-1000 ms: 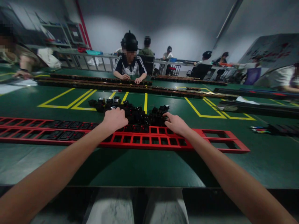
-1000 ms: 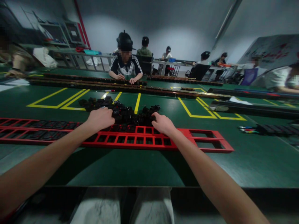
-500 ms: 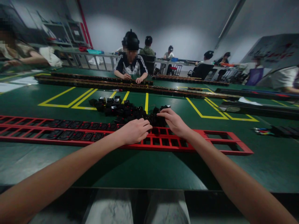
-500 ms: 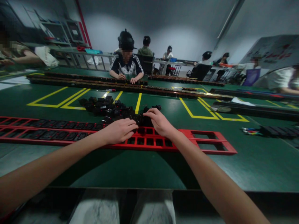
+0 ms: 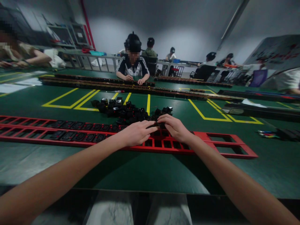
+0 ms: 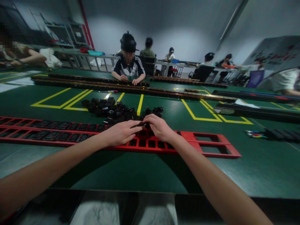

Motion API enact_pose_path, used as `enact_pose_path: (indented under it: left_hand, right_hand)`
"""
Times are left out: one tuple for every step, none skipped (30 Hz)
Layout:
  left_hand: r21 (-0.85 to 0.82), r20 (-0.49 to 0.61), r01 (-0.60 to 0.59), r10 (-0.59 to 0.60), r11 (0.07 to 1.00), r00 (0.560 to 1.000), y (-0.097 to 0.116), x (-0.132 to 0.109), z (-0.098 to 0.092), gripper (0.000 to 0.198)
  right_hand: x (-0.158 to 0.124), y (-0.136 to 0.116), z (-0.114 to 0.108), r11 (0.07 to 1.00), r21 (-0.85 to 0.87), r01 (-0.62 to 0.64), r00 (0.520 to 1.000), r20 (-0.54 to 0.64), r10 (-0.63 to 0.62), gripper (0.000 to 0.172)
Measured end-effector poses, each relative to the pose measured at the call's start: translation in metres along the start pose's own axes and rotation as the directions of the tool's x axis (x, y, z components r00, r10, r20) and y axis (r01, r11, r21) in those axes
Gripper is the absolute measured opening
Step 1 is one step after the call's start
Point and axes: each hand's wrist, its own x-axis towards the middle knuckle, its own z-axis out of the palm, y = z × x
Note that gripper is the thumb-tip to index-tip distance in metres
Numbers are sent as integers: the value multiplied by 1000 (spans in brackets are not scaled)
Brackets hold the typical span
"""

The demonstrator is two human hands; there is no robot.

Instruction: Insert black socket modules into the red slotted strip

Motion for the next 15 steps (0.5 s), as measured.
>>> enact_pose_path:
  left_hand:
    - [5, 0, -1, 1, 1000, 1000, 0, 0, 0, 45]
    - [9, -1, 1, -1, 1000, 1000, 0, 0, 0, 48]
    - [11, -1, 5, -5, 1000, 1000, 0, 0, 0, 50]
    - [10, -2, 11, -11, 1000, 1000, 0, -1, 0, 52]
    - [7, -2, 15, -15, 1000, 1000, 0, -1, 0, 53]
    - [3, -1, 20, -20, 1000, 1000, 0, -1, -1, 54]
    - [-2, -1, 25, -25, 1000, 1000, 0, -1, -1, 55]
    - [-7, 1, 33, -33, 999, 999, 0, -1, -1, 55]
    - [-10, 3, 42, -42, 999, 999, 0, -1, -2, 56]
    - [-13, 7, 51, -51, 999, 999, 0, -1, -2, 57]
    - [-17, 11, 59, -59, 998, 998, 0, 0, -2, 57]
    - [-21, 15, 63, -63, 998, 998, 0, 0, -2, 58]
    - [-23, 18, 63, -63, 998, 998, 0, 0, -3, 57]
    - [-23, 19, 60, -59, 998, 998, 0, 0, -3, 57]
    - [-22, 18, 55, -54, 998, 998, 0, 0, -2, 57]
  right_hand:
    - [0, 1, 1, 1000, -1, -17, 1000, -11, 17, 31]
    - [0, 1, 1, 999, -2, -41, 999, -21, 41, 31]
    - [-1, 1, 2, 998, 0, -70, 997, -30, 70, 31]
    - [-1, 1, 2, 995, 5, -99, 994, -38, 99, 30]
    - [-1, 1, 2, 992, 12, -124, 991, -42, 124, 30]
    - [-1, 0, 3, 990, 19, -141, 989, -46, 142, 29]
    - [-1, 0, 3, 988, 26, -151, 987, -46, 152, 29]
    - [0, 0, 4, 988, 30, -154, 987, -45, 155, 29]
    - [0, 0, 4, 988, 32, -150, 988, -42, 151, 28]
    - [0, 0, 4, 989, 32, -142, 989, -37, 143, 28]
    - [0, 0, 5, 991, 30, -132, 991, -33, 133, 28]
    - [0, -1, 4, 992, 29, -122, 992, -29, 123, 28]
    - [0, -2, 4, 993, 29, -115, 993, -27, 116, 29]
    - [1, -2, 4, 993, 33, -109, 994, -27, 110, 30]
    - [1, -4, 3, 993, 40, -107, 994, -24, 108, 31]
